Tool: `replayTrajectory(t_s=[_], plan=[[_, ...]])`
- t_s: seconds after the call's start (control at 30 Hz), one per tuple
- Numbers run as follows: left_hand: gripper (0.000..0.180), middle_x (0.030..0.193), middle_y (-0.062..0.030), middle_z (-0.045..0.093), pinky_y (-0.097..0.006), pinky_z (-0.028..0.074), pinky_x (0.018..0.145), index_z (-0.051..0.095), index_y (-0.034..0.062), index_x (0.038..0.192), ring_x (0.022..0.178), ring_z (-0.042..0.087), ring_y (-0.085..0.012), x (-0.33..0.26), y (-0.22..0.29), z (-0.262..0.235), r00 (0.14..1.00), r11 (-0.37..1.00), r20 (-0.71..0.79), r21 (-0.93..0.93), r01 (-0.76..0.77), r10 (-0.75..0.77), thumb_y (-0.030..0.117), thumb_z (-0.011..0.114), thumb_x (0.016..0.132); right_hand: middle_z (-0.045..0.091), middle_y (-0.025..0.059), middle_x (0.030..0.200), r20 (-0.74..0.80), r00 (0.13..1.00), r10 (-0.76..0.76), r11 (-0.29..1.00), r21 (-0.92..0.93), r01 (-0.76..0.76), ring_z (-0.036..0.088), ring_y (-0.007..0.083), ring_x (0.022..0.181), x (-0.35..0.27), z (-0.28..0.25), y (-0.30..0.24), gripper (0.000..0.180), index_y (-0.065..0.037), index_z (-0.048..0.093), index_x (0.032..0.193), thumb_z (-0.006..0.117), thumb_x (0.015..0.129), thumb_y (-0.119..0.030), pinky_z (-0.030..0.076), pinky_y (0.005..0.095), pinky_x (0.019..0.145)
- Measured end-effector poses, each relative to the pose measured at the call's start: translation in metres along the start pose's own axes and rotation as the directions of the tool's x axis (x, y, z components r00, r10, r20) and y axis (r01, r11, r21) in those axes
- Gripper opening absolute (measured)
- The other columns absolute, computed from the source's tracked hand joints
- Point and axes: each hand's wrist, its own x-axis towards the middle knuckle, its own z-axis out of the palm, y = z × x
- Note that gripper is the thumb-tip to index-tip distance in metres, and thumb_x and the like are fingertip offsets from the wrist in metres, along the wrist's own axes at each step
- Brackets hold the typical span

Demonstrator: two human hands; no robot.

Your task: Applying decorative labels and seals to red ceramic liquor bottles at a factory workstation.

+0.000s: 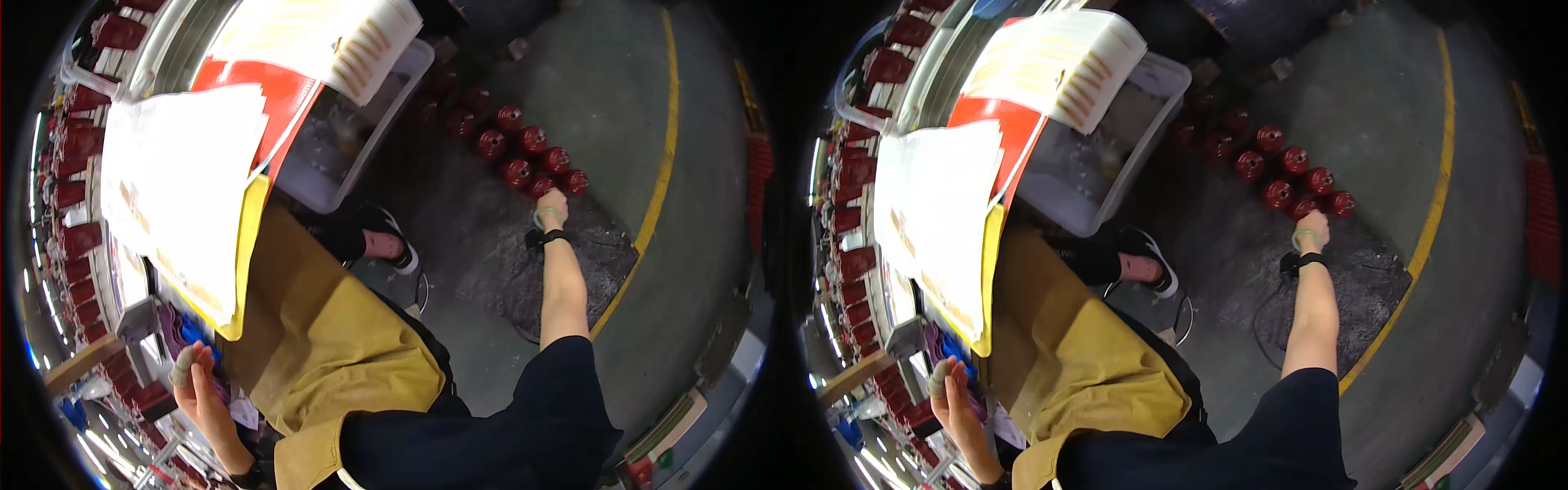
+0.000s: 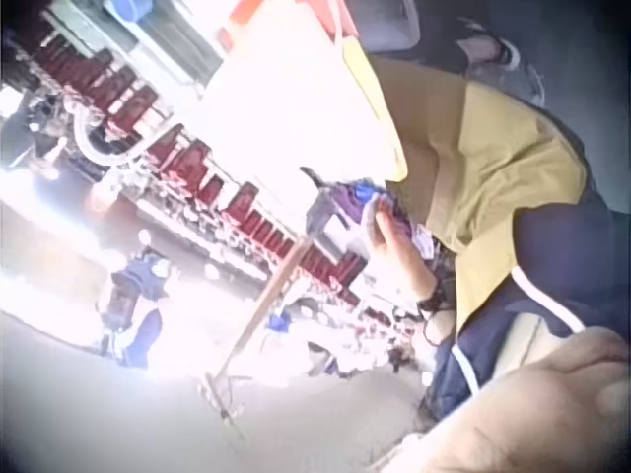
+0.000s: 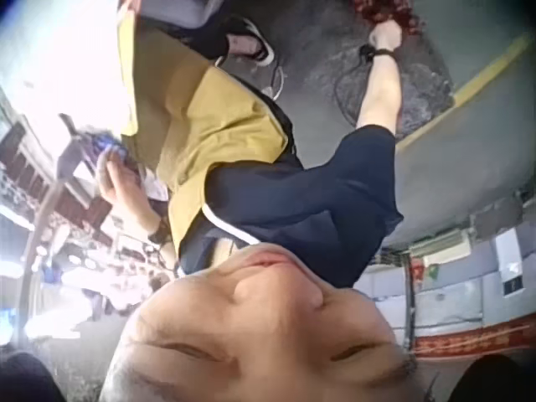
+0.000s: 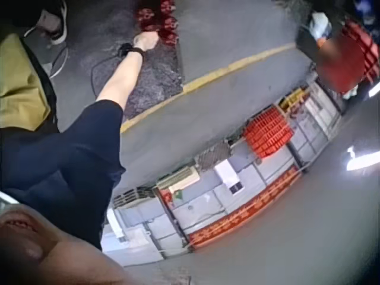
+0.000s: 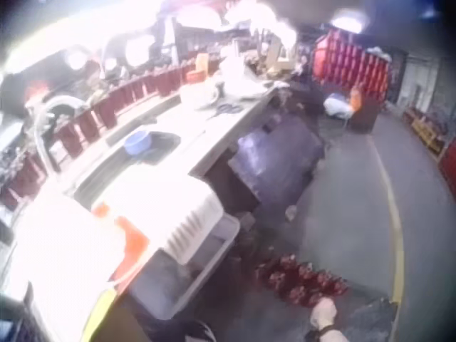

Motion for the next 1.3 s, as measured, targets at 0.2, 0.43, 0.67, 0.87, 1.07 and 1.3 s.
replayTrajectory(t_s=[0.2,0.43,0.67,0.87,1.07,1.3], plan=[[0.028,0.127,-0.0162,0.071,-0.035,0.054,0.101,0.064,-0.0024,0.130,0.113,0.069,-0.0224,0.001,0.001,0.002,1.000,1.000,-0.014,0.014,-0.012,0.012,0.012,0.056,0.108,0.074,0.0176,0.117,-0.106,0.993,-0.055,0.978,0.196,0.075,0.070,0.0401,0.111,-0.027,0.012,0.016,0.024,-0.015,0.070,0.120,0.061,0.099,-0.023,0.057,0.0482,0.091],[0.026,0.125,-0.0165,0.071,-0.037,0.055,0.103,0.066,-0.0026,0.128,0.111,0.070,-0.0223,0.006,-0.014,-0.028,0.996,0.993,-0.064,-0.103,-0.062,0.055,0.010,0.059,0.106,0.075,0.0181,0.094,-0.159,0.881,-0.445,0.801,0.369,0.471,0.075,0.0334,0.089,-0.132,0.020,0.041,0.012,-0.004,0.075,0.100,0.067,0.095,-0.011,0.057,0.0392,0.080],[0.025,0.122,-0.0159,0.073,-0.036,0.054,0.102,0.066,-0.0032,0.127,0.110,0.070,-0.0220,-0.005,-0.025,-0.064,0.983,0.968,-0.089,-0.181,-0.175,0.161,0.008,0.059,0.106,0.074,0.0189,0.097,-0.080,0.805,-0.587,0.729,0.380,0.569,0.072,0.0388,0.093,-0.250,-0.018,-0.014,0.010,-0.006,0.076,0.098,0.070,0.092,-0.010,0.057,0.0457,0.083],[0.022,0.119,-0.0139,0.073,-0.034,0.054,0.098,0.069,-0.0041,0.123,0.108,0.070,-0.0200,-0.041,-0.062,-0.116,0.971,0.945,-0.227,-0.292,-0.146,0.080,0.006,0.059,0.105,0.073,0.0176,0.097,-0.110,0.592,-0.798,0.519,0.371,0.770,0.071,0.0380,0.093,-0.309,-0.043,-0.074,0.010,-0.005,0.074,0.099,0.069,0.091,-0.009,0.056,0.0436,0.082],[0.024,0.119,-0.0088,0.074,-0.032,0.053,0.096,0.070,-0.0020,0.123,0.110,0.070,-0.0177,-0.005,-0.089,-0.149,0.978,0.909,-0.198,-0.391,-0.144,0.069,0.009,0.062,0.104,0.070,0.0181,0.088,-0.116,0.503,-0.857,0.459,0.273,0.845,0.069,0.0363,0.081,-0.310,-0.047,-0.070,0.006,0.001,0.070,0.092,0.066,0.089,0.000,0.055,0.0425,0.076],[0.046,0.133,-0.0087,0.066,-0.032,0.053,0.097,0.058,-0.0003,0.140,0.117,0.066,-0.0169,0.112,-0.143,-0.277,0.928,0.890,-0.372,-0.421,-0.175,0.006,0.020,0.069,0.101,0.071,0.0192,0.079,-0.108,0.354,-0.929,0.329,0.196,0.924,0.072,0.0329,0.075,-0.331,-0.048,-0.119,0.006,0.002,0.071,0.090,0.068,0.086,-0.001,0.056,0.0407,0.074]])
